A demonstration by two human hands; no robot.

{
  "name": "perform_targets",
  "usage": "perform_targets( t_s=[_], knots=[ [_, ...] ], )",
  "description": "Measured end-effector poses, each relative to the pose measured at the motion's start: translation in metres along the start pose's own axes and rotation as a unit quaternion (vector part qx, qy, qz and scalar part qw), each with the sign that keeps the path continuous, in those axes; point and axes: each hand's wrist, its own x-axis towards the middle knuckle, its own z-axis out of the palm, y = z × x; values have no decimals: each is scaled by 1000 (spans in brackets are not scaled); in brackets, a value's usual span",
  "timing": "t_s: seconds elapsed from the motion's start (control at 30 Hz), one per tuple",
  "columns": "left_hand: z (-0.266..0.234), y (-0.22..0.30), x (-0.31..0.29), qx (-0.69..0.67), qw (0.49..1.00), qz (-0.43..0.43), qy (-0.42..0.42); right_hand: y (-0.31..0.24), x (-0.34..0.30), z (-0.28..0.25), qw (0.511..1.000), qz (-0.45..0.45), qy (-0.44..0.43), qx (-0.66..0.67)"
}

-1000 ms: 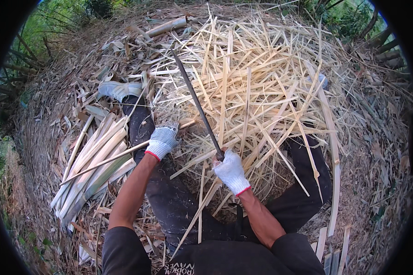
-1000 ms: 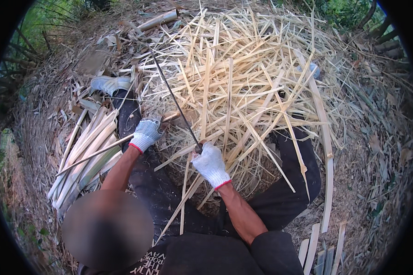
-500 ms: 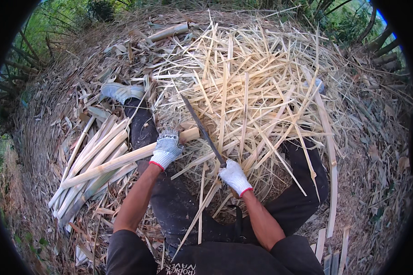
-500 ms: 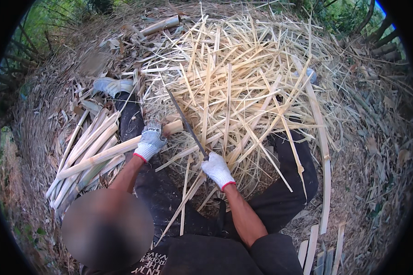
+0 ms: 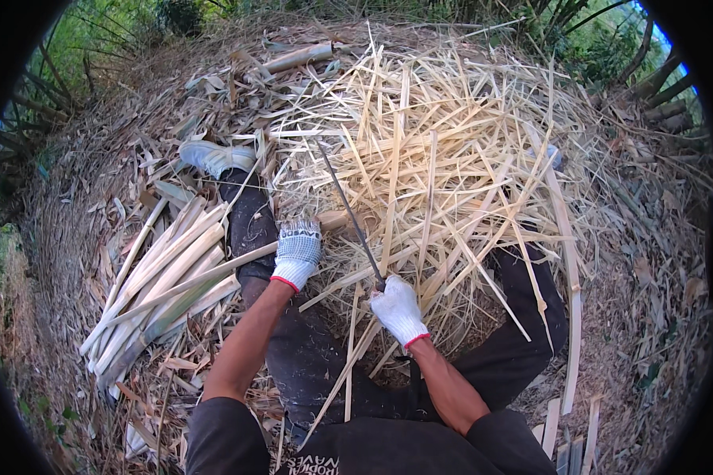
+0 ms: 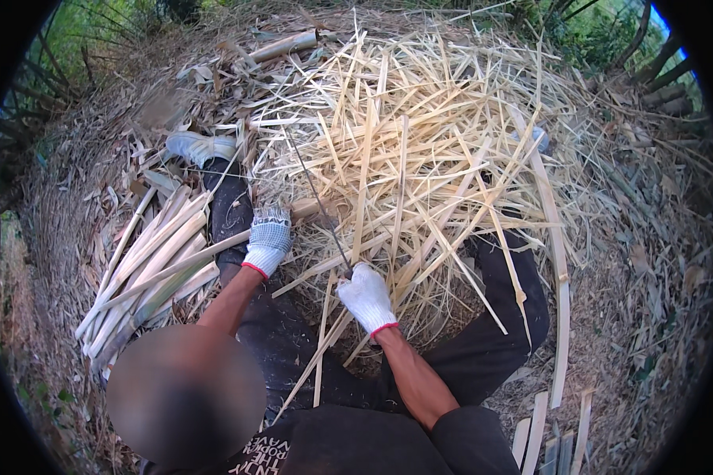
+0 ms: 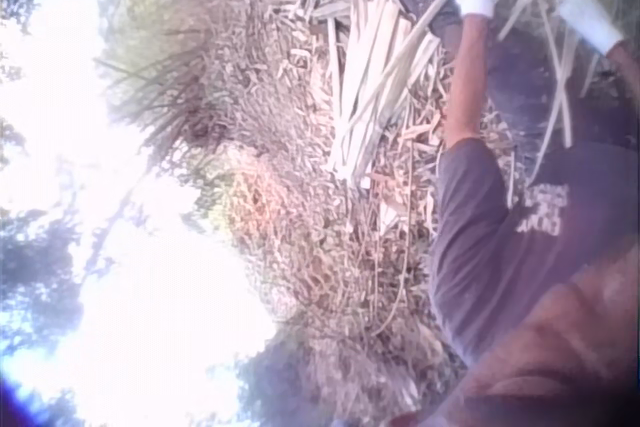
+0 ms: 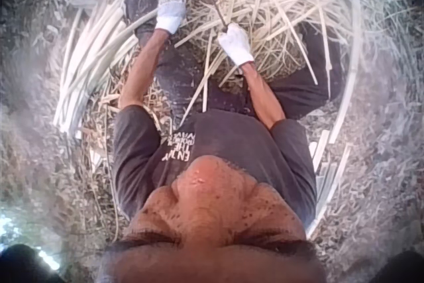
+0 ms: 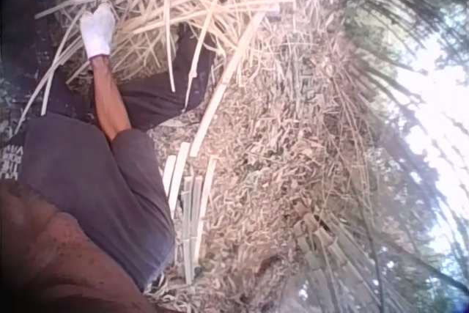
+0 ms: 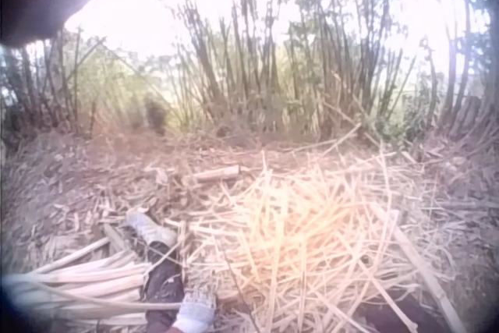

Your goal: The person sits on the ground in a bamboo grove and uses a machete to split bamboo poles into thin strips. They hold the bamboo with one hand and strike it with the machete to create fine fibers, which accumulate on the ground.

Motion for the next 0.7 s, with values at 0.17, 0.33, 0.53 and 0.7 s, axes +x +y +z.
perform_targets(
  t_s=[0.17,0.33,0.53,0.7],
  knots=[
    [4,1,-3,21,1000,1,7,-22,-7,-4,993,-47,70,81],
    [6,1,7,2,994,-28,-102,31,8,31,1000,11,-24,16],
    [7,-1,1,10,998,-13,-54,-7,-7,6,995,-32,41,89],
    [8,0,-2,10,999,10,44,2,-1,21,997,0,35,65]
  ],
)
